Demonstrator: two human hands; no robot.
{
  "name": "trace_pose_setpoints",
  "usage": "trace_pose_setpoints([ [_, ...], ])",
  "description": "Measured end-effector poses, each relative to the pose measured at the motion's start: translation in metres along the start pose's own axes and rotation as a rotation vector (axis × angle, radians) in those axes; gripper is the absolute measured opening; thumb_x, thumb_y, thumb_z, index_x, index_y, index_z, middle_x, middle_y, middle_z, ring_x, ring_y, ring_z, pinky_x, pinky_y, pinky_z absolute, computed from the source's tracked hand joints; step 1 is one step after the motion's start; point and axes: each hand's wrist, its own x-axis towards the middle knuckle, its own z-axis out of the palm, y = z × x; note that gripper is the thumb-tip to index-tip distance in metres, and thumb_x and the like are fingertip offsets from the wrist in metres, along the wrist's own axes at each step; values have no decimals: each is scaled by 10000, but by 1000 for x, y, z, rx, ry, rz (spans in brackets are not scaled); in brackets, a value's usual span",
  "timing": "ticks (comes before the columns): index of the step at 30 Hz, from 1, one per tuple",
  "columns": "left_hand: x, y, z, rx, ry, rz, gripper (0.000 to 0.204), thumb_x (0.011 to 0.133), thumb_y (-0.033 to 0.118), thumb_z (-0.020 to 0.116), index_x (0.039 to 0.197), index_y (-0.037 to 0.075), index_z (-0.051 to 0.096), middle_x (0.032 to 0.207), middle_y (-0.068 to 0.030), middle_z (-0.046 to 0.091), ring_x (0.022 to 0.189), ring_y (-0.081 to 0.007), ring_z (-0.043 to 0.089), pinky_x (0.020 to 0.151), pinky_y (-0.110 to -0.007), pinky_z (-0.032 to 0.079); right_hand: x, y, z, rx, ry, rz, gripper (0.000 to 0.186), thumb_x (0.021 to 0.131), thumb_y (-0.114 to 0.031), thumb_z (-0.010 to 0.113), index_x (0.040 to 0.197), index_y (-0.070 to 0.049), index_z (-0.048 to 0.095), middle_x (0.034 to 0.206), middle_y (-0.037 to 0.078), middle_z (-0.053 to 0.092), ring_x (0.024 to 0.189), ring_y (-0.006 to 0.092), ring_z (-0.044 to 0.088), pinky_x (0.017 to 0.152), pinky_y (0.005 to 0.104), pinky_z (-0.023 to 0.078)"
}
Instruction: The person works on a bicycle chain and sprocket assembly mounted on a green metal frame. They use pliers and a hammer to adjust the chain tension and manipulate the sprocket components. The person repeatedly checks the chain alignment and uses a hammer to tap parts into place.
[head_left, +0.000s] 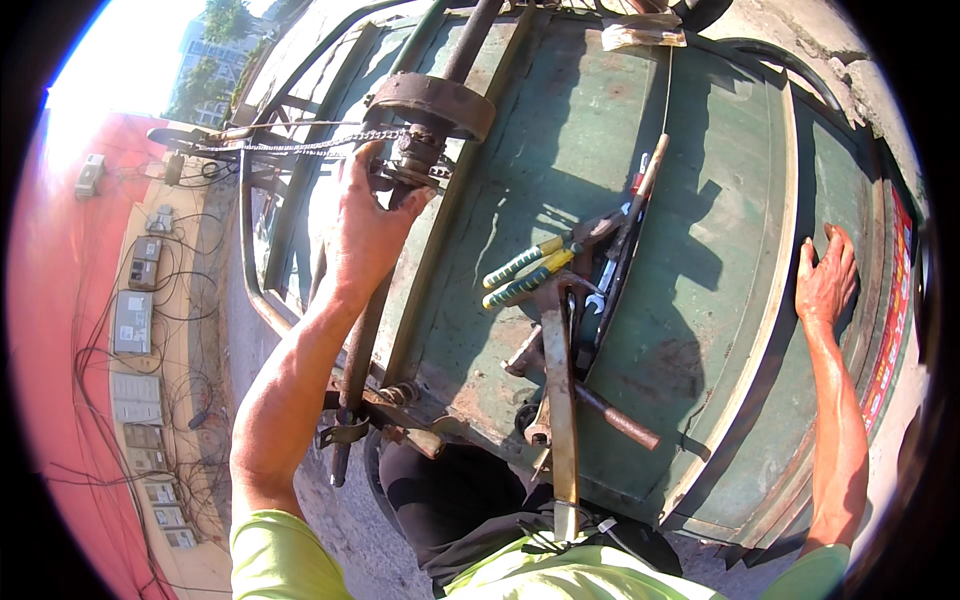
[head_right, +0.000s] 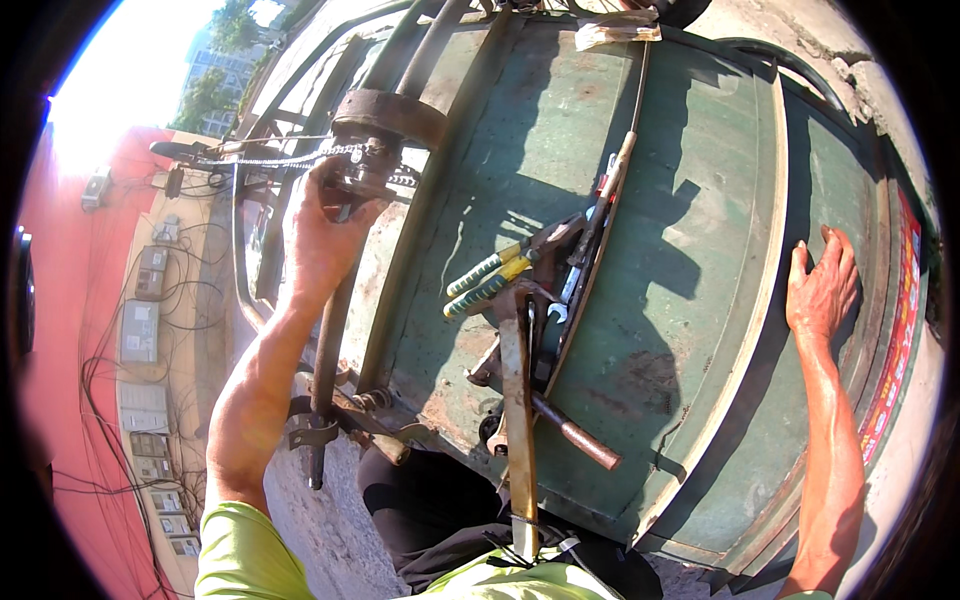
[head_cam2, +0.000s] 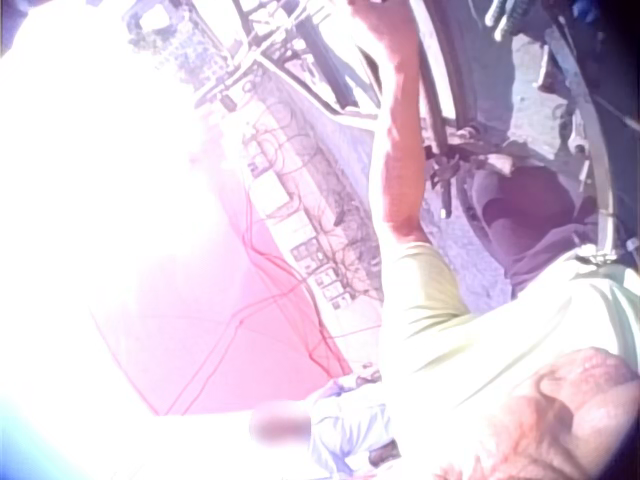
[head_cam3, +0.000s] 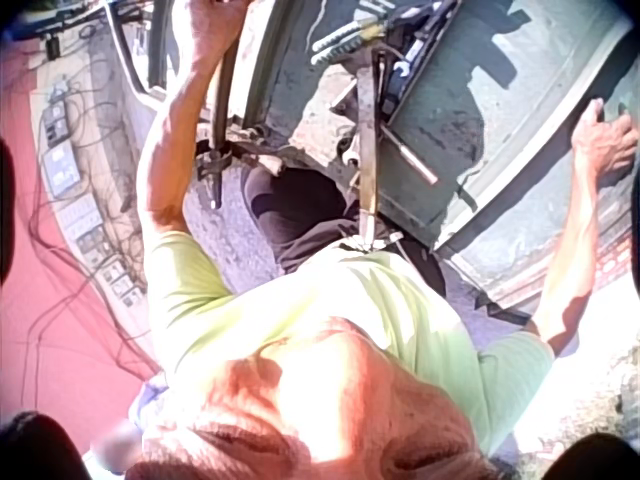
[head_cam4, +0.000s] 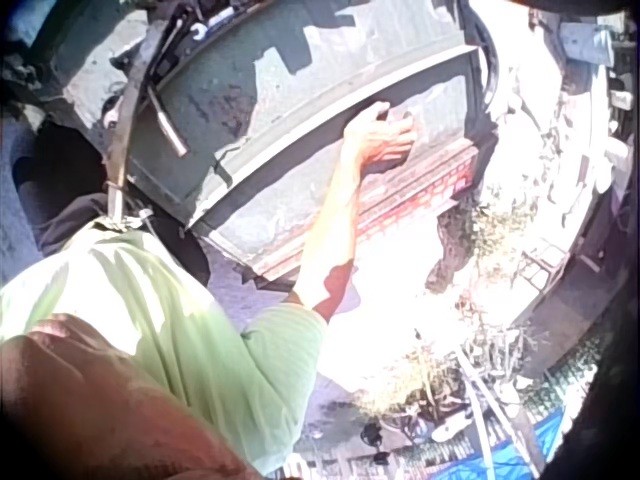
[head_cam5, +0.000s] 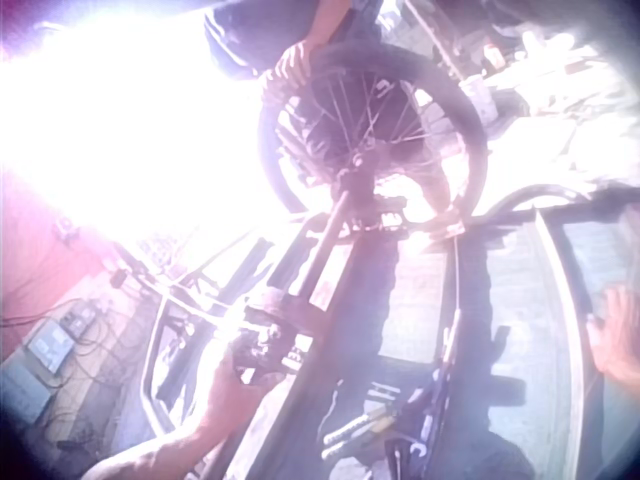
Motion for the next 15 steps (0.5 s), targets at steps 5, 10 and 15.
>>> trace_pose_setpoints([
  [5,-17,30,-26,8,-43,174,611,826,138,831,1376,70,574,1128,-97,723,1049,-186,676,941,-353,521,2,12,5,0,18,9,435,987,-358,614,1365,-148,566,1417,55,524,1271,314,534,1010,493,448],
  [10,-18,15,-42,-196,21,143,415,898,72,732,1298,44,629,1103,-64,725,1018,-147,687,922,-323,534,7,2,7,-9,26,-16,444,994,-365,610,1375,-142,558,1413,58,536,1274,320,535,1014,496,444],
  [15,6,-55,-11,-500,-92,-199,759,858,407,790,1440,46,462,1172,-163,641,1147,-243,604,1008,-398,490,5,12,26,-39,-8,-41,446,1043,-403,535,1385,-119,554,1418,88,557,1227,343,573,987,476,473],
])
